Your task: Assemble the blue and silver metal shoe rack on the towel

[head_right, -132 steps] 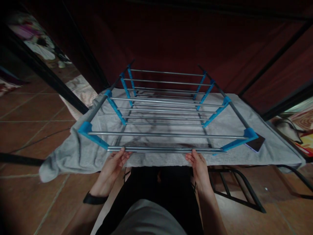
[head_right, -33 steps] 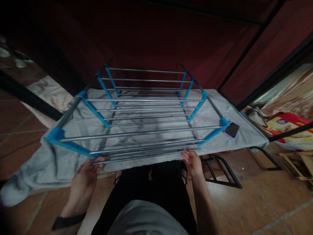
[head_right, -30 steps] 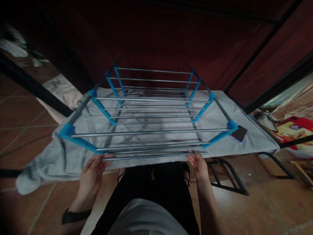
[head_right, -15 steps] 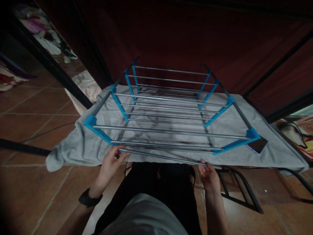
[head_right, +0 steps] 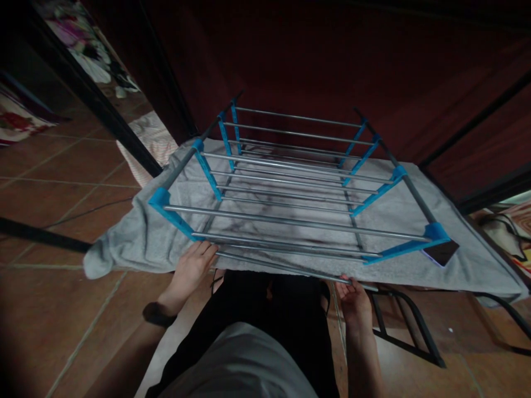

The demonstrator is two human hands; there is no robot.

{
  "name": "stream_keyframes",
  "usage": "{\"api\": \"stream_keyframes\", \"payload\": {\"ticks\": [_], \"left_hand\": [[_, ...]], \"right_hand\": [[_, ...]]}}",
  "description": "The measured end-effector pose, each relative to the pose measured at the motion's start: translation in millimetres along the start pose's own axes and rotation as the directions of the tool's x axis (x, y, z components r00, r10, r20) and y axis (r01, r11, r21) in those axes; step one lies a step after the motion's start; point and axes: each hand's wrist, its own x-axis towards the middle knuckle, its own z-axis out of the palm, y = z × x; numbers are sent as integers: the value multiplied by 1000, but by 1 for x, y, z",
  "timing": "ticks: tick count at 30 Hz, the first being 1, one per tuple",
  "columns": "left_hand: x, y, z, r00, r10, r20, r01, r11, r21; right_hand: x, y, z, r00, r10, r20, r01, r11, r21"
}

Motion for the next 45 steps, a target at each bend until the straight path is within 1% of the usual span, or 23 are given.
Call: {"api": "stream_keyframes", "payload": {"ticks": [5, 8, 11, 15, 20, 26, 30, 37, 39, 41, 43, 45], "left_hand": [[1, -9, 17, 992, 96, 77, -98, 995, 26], [2, -10, 25, 981, 141, 130, -144, 990, 11], [5, -8, 28, 977, 143, 158, -144, 990, -3], [7, -7, 29, 978, 131, 161, -128, 991, -25], [6, -7, 30, 975, 161, 156, -161, 987, -14], [4, -7, 34, 981, 153, 119, -156, 988, 13], [3, -8, 38, 984, 141, 106, -142, 990, -1], [2, -7, 41, 987, 127, 102, -125, 992, -25], [2, -8, 42, 989, 114, 91, -109, 992, -62], [1, -11, 44, 994, 89, 70, -78, 986, -144], [-1, -16, 47, 998, 49, 48, -34, 961, -274], [-2, -22, 51, 999, 5, 51, 18, 898, -439]], "right_hand": [[-2, -2, 2, 998, 39, -39, -35, 996, 86], [-2, -5, 3, 999, 14, -38, -11, 996, 84], [1, -11, 4, 999, -12, -37, 15, 996, 90], [6, -22, 5, 999, -34, -21, 36, 995, 95], [7, -31, 15, 998, -38, -42, 43, 994, 104], [7, -31, 25, 999, -40, -23, 42, 994, 98], [9, -29, 26, 999, -38, 5, 37, 994, 102], [11, -28, 27, 999, -51, 13, 50, 993, 110], [12, -28, 28, 998, -66, 20, 63, 991, 115], [13, -27, 28, 997, -71, 25, 67, 991, 115], [13, -27, 29, 997, -76, 24, 73, 991, 109], [11, -26, 32, 996, -82, 19, 80, 991, 104]]}}
